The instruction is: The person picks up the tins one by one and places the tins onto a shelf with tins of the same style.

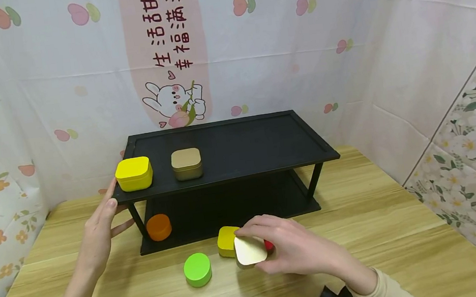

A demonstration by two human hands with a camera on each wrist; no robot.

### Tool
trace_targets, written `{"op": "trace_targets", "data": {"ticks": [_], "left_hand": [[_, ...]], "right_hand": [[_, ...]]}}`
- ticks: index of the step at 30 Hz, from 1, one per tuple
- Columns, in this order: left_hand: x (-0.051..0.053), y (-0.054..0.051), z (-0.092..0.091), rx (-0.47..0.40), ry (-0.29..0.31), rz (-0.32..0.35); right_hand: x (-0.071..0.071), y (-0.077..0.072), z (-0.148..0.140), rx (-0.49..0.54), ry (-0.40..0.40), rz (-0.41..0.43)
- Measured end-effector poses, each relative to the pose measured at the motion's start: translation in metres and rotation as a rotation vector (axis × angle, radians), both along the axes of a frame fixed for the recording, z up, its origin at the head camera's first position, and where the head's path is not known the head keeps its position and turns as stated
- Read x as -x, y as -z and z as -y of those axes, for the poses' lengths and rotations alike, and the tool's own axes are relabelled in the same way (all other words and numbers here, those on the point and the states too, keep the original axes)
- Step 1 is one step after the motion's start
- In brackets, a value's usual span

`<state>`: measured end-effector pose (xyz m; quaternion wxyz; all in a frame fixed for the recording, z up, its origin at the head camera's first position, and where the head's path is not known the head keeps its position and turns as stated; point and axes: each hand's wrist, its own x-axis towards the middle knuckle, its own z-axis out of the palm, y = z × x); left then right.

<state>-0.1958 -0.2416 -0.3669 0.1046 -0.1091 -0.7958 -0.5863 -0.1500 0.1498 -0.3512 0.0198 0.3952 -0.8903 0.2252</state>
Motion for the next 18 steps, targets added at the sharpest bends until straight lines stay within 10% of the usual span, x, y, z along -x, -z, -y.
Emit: {"op": "trace_targets", "data": {"ticks": [18], "left_hand": [[0.0,-0.001,-0.001,0.013,-0.005,0.01]], "right_hand": [[0.008,-0.007,-0.015,0.132,0.025,0.027]]}}
